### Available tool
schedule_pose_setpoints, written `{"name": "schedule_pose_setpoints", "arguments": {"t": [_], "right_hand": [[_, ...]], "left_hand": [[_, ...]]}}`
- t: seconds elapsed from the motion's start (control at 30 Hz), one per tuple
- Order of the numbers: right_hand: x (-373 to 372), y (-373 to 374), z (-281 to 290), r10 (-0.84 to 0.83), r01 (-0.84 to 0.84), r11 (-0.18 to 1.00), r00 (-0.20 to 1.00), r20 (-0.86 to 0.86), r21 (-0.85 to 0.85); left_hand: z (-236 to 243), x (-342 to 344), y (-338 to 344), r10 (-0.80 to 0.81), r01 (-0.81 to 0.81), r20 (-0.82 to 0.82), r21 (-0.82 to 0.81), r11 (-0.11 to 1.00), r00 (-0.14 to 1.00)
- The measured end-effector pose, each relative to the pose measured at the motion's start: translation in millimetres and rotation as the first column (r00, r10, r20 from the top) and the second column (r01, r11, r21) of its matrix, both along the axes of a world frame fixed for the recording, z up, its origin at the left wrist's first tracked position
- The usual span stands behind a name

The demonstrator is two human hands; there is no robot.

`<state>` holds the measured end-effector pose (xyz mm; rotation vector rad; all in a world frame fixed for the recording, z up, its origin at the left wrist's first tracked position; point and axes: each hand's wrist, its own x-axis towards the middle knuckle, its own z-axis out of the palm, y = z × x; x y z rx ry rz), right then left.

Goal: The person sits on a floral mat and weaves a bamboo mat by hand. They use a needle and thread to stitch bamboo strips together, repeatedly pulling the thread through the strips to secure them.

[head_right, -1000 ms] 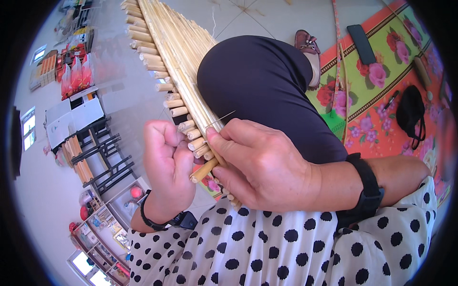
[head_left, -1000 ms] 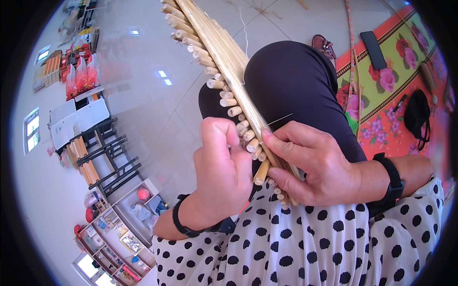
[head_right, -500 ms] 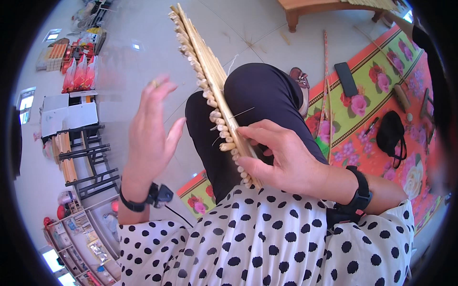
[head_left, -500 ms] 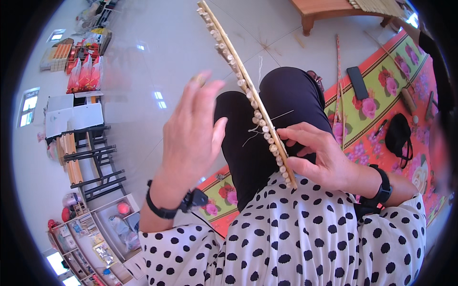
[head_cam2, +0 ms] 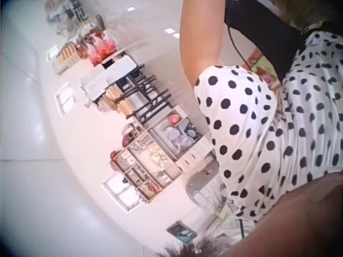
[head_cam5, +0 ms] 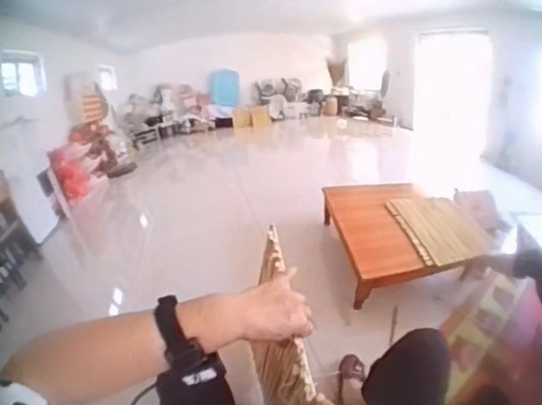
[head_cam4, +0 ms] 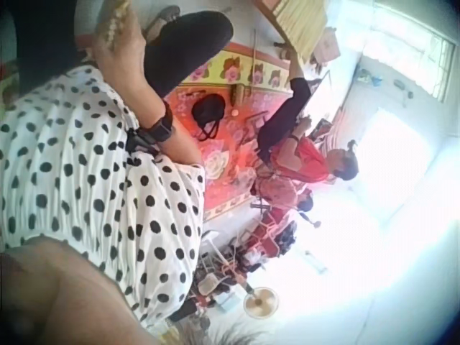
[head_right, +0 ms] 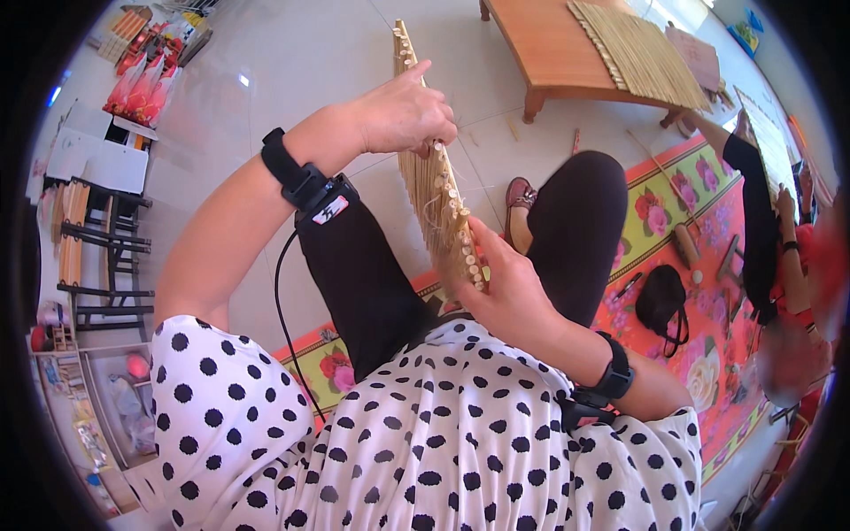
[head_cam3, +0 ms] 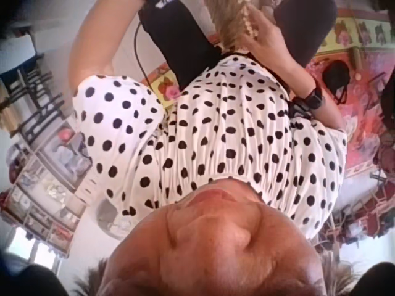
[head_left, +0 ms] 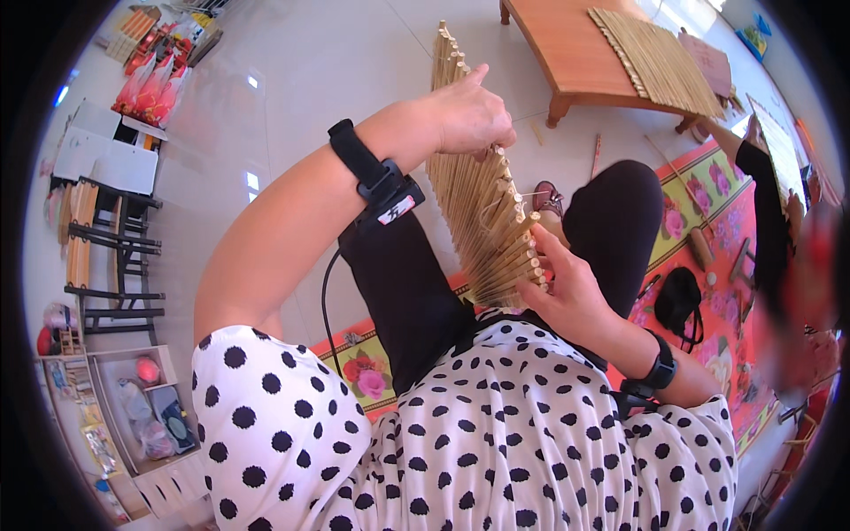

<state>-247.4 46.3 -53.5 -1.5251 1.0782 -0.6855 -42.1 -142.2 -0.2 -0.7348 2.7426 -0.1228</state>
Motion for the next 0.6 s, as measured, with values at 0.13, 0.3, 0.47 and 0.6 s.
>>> {"name": "schedule_pose_setpoints", "arguments": {"t": [0.13,0.3,0.47,0.6], "right_hand": [[1,-14,21,0.005,-0.075,0.946,0.976,-0.217,-0.316],[7,-57,51,-0.145,-0.009,0.86,0.955,-0.26,-0.51],[2,-118,83,-0.51,0.17,0.327,0.86,-0.022,-0.93],[19,-128,86,-0.511,0.297,0.284,0.851,0.118,-0.912]], "left_hand": [[17,24,0,-0.028,0.03,0.033,-0.085,0.996,0.999],[39,88,8,0.109,-0.151,-0.24,-0.161,0.975,0.965],[62,100,19,0.192,-0.335,-0.521,-0.195,0.922,0.832],[50,113,39,0.286,-0.534,-0.718,-0.14,0.833,0.635]]}}
